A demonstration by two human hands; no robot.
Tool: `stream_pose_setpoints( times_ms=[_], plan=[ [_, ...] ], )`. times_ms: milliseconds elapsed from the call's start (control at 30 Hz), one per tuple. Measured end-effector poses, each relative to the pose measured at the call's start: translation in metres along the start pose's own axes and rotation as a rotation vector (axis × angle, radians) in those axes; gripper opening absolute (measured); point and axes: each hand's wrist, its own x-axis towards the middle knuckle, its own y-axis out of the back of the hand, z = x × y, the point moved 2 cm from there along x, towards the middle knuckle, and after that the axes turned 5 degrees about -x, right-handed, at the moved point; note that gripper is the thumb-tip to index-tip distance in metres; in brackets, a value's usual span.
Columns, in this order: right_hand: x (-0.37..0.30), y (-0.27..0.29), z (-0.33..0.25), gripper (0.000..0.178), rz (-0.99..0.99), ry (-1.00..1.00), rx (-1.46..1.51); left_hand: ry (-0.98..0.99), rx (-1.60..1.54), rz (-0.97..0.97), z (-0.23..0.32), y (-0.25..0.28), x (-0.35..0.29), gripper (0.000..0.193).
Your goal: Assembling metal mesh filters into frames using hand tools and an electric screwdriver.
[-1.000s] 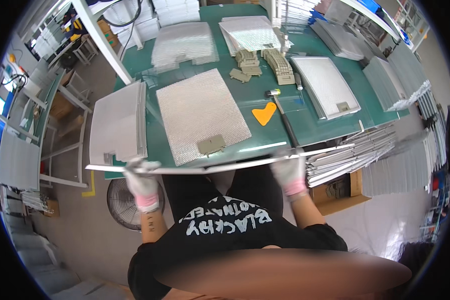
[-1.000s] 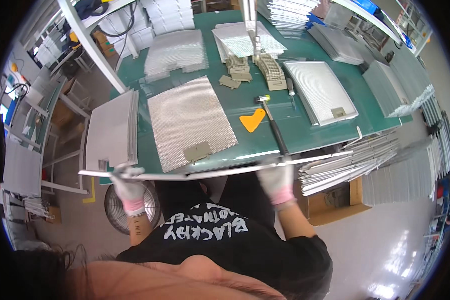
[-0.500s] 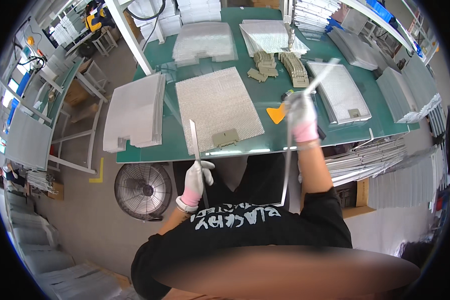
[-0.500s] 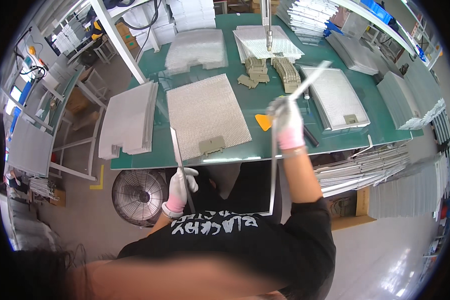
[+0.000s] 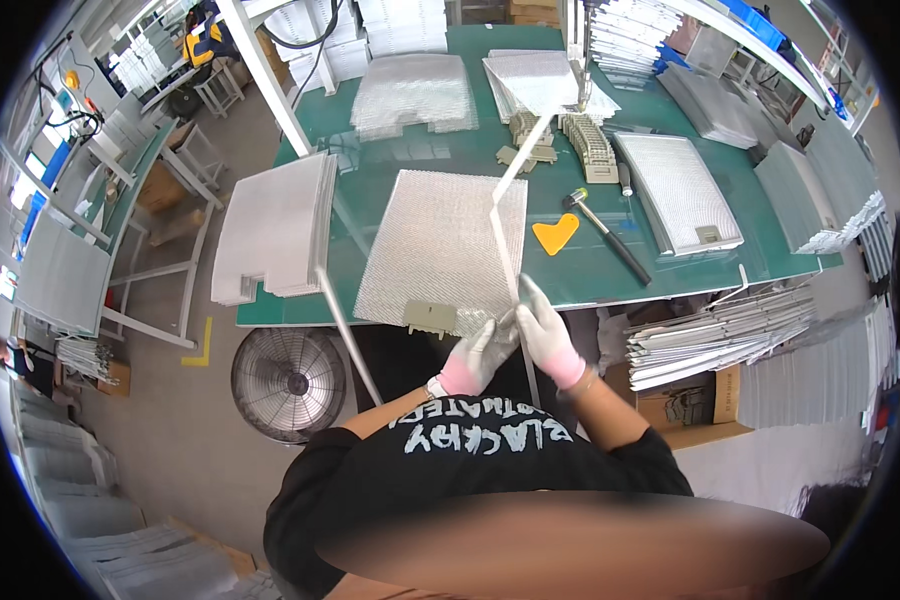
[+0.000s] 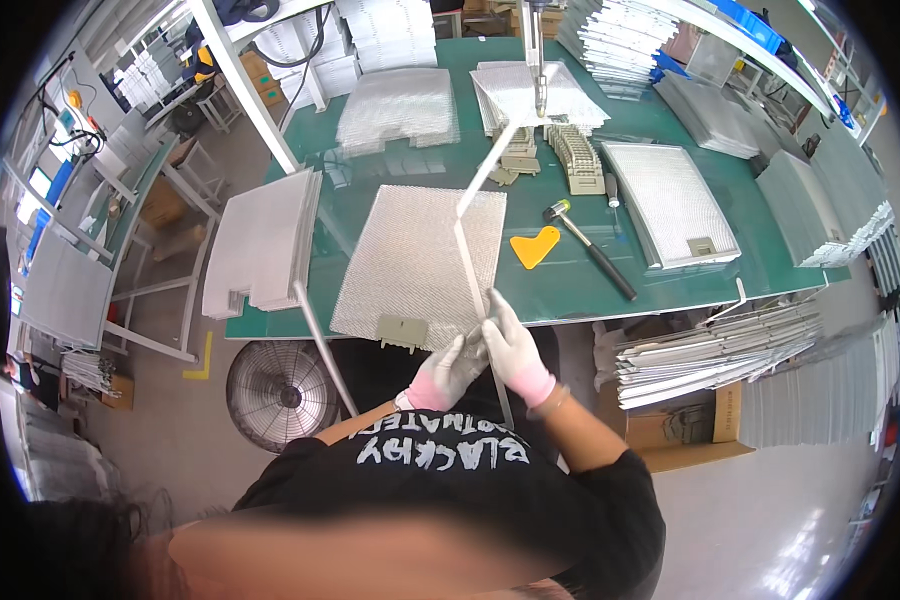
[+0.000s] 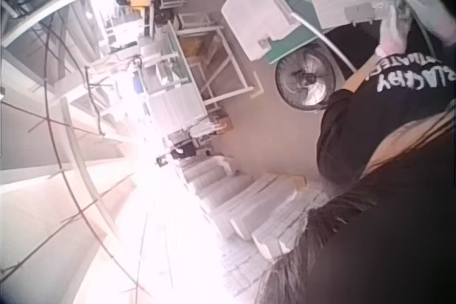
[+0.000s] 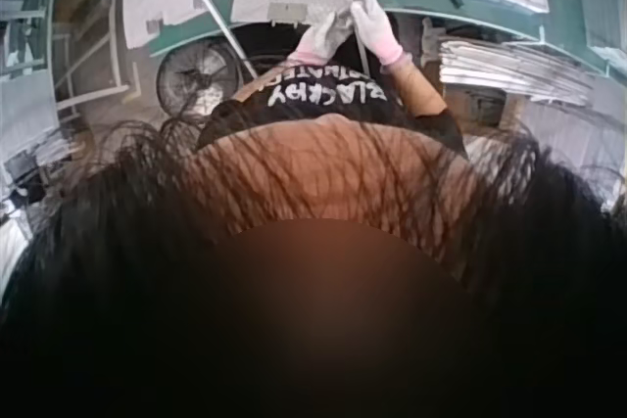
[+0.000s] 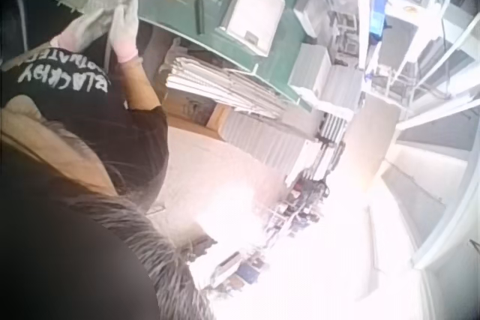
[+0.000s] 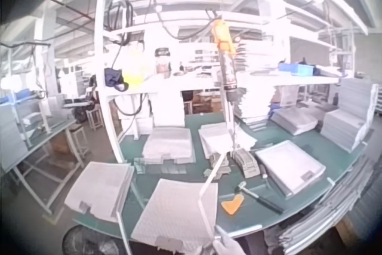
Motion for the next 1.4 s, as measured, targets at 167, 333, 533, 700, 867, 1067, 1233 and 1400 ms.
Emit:
stream_pose_setpoints(
  times_ms=[167,333,533,700,867,1067,1233,1400],
  plan=[
    [-0.018,0.001,0.018,0.056,0.114,-0.057,0.261,-0.203,-0.213,0.202,0.042,-0.032,0.045,0.033],
    [-0.002,-0.009,0.026,0.056,-0.098,-0.101,0.682,-0.298,-0.211,0.1,0.059,-0.011,0.11,0.02],
    [-0.013,-0.014,0.029,0.055,-0.085,-0.151,0.739,-0.308,-0.297,0.203,0.058,-0.001,0.12,0.014],
    [-0.018,-0.012,0.033,0.054,-0.034,-0.146,0.517,-0.339,-0.123,0.197,0.058,-0.003,0.121,0.017],
    [0.026,0.009,0.0,0.054,-0.092,-0.179,0.202,-0.45,0.497,0.109,0.046,0.014,0.107,0.017],
    [0.102,0.012,-0.015,0.034,-0.039,-0.186,-0.103,-0.118,-0.273,-0.12,0.037,-0.016,0.063,0.037],
    [0.108,0.028,0.012,0.019,-0.092,-0.203,0.075,-0.32,1.033,0.036,0.118,-0.048,-0.032,0.037],
    [0.102,0.021,0.007,0.009,-0.123,-0.265,0.314,-0.746,1.531,0.544,0.213,0.082,-0.043,0.042]
  ],
)
